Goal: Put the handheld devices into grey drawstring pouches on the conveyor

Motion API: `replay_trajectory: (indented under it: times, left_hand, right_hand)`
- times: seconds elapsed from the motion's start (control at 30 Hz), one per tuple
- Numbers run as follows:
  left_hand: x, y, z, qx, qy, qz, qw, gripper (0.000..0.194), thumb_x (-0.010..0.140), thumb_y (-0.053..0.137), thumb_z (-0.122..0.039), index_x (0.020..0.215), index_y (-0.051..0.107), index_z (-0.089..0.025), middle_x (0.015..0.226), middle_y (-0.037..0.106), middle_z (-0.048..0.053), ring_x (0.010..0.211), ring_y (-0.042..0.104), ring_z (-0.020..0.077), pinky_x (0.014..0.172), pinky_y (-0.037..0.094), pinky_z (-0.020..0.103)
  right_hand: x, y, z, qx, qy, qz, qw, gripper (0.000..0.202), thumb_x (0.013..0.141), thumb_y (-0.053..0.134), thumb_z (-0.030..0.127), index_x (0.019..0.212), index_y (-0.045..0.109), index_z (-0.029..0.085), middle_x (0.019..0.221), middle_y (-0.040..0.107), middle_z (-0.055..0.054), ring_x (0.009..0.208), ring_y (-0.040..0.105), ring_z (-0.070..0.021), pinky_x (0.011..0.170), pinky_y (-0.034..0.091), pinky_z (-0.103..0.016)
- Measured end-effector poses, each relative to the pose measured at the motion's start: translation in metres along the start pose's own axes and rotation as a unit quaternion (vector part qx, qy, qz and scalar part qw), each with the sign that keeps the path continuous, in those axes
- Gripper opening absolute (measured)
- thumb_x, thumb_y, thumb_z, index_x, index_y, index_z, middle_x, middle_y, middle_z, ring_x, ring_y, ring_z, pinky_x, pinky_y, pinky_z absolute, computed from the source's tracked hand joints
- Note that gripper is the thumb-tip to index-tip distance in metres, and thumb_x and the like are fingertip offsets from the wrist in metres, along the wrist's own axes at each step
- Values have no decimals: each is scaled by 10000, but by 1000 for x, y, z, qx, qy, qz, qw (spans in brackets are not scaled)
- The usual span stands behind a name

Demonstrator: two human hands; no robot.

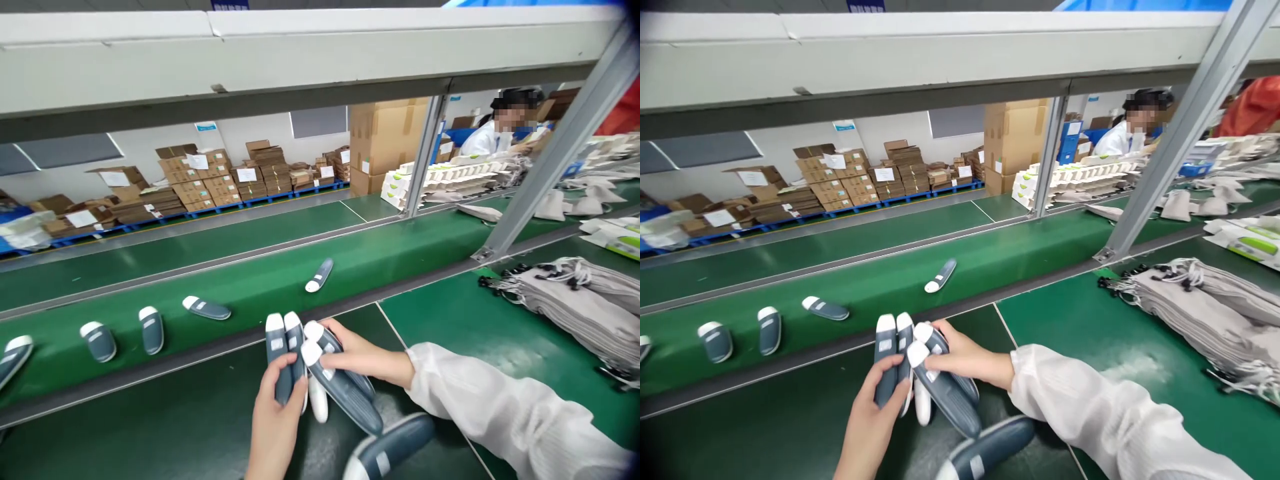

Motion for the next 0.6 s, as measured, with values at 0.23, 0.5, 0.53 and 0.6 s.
replay_trajectory:
  times: [0.23, 0.5, 0.53, 0.6]
  left_hand:
    - [-59, -34, 40, 85, 3, -14, 996, 441, 916, 517, -562, 1320, 617, -416, 1484, 511, 88, 1373, 514, 358, 1027, 527, 553]
    - [-53, -235, 86, 354, 62, -316, 878, 488, 910, 515, -442, 1303, 608, -168, 1402, 572, 192, 1370, 481, 342, 1184, 348, 523]
    - [-51, -270, 102, 404, 16, -334, 852, 509, 907, 492, -429, 1295, 610, -122, 1392, 575, 219, 1360, 479, 362, 1180, 335, 534]
    - [-47, -332, 132, 469, -77, -312, 823, 542, 893, 460, -379, 1321, 587, -73, 1426, 548, 245, 1368, 456, 386, 1162, 331, 552]
  right_hand:
    - [20, -22, 0, -221, -111, -38, 968, 364, 875, 601, 257, 1237, 564, 257, 1259, 622, -83, 1181, 596, -256, 1045, 469, -460]
    - [135, -143, -11, -553, -145, -30, 820, 484, 695, 514, 173, 1141, 701, 190, 1327, 637, -185, 1350, 522, -336, 1189, 332, -544]
    - [147, -151, -15, -548, -145, -13, 824, 386, 710, 523, 211, 1039, 725, 221, 1216, 683, -195, 1256, 591, -363, 1150, 364, -579]
    - [164, -155, -15, -490, -180, 11, 853, 191, 752, 560, 323, 869, 711, 323, 971, 710, -159, 1058, 664, -387, 1040, 437, -605]
Point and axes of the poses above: each hand's wrist, its own x-axis towards the middle knuckle, its own y-axis out of the palm, z = x × y, the point moved 1 cm from there along x, towards the middle knuckle
